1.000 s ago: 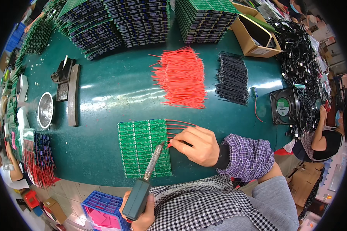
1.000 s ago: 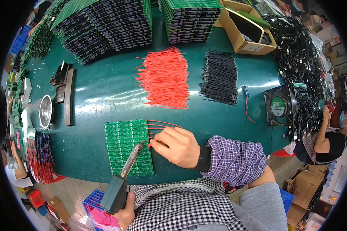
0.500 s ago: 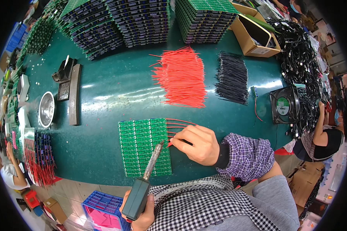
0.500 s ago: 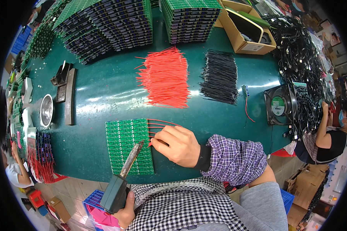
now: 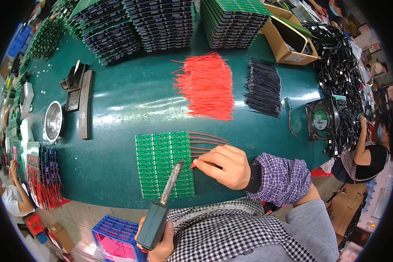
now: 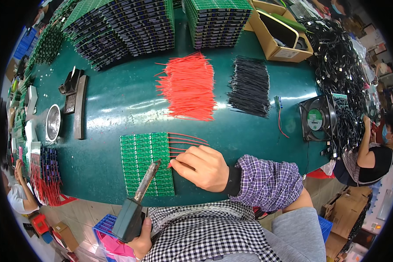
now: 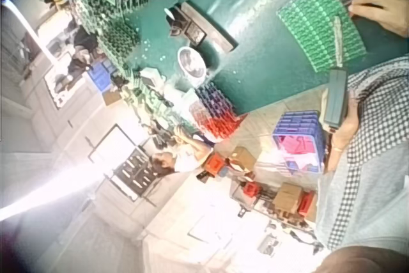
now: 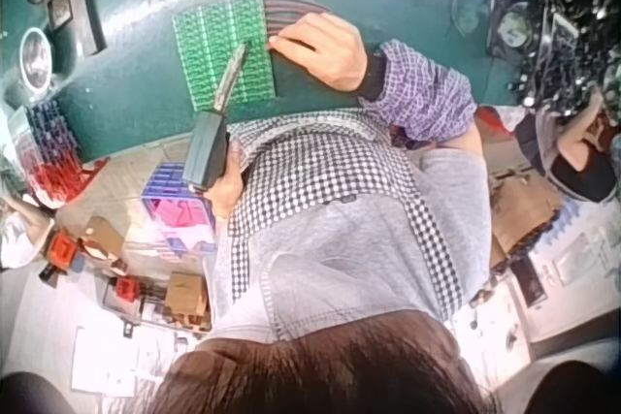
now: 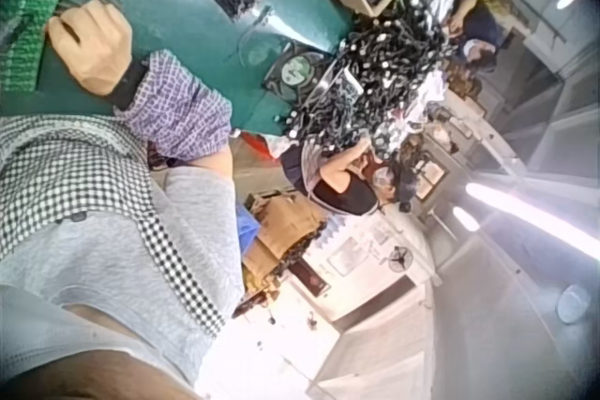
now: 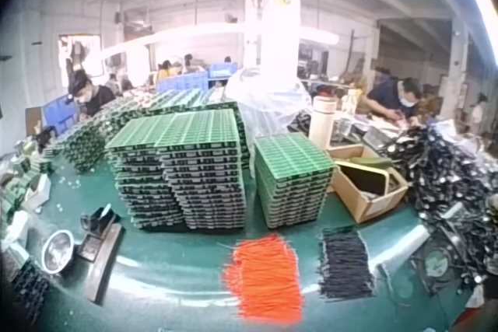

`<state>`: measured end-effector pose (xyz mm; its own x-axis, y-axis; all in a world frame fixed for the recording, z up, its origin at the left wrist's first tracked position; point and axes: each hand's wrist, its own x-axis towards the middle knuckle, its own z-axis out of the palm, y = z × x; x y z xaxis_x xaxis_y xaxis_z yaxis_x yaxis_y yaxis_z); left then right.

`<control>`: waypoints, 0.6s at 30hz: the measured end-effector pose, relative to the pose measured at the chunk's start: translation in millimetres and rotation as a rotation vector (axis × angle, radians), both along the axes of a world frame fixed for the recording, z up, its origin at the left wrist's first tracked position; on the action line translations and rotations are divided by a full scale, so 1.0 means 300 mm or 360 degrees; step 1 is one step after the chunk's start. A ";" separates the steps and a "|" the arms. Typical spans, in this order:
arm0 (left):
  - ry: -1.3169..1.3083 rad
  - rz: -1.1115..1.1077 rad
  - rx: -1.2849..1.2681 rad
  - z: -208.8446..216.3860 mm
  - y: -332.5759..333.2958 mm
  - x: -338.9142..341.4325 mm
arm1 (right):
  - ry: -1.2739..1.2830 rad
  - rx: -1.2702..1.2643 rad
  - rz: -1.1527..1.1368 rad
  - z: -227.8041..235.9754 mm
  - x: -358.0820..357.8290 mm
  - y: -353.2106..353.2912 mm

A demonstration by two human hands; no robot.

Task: The person solders red wires and black wires onto small green LED circuit board panels using a soldering iron.

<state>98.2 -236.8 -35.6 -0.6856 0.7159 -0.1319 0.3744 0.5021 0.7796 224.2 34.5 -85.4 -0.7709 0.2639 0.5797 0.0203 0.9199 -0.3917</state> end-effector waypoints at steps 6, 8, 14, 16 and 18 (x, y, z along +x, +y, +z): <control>-0.0149 0.0168 -0.0061 0.003 0.010 0.010 | -0.0070 -0.0028 0.0018 -0.003 0.000 -0.003; -0.0205 0.0199 -0.0042 -0.002 0.006 0.007 | -0.0091 -0.0026 0.0022 -0.002 0.002 -0.001; -0.0070 0.0090 -0.0002 -0.007 0.003 0.006 | -0.0130 -0.0018 0.0017 -0.005 0.002 -0.003; 0.0077 -0.0032 0.0012 -0.014 -0.007 -0.009 | -0.0133 -0.0010 0.0008 -0.005 0.003 -0.002; 0.0958 -0.0741 -0.0196 -0.024 -0.027 -0.042 | -0.0148 -0.0007 0.0011 -0.001 0.007 0.000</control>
<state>85.5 -244.8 -42.9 -0.2960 0.9525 0.0713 0.9103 0.2587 0.3232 226.3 34.5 -85.7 -0.8233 0.2607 0.5042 0.0504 0.9184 -0.3924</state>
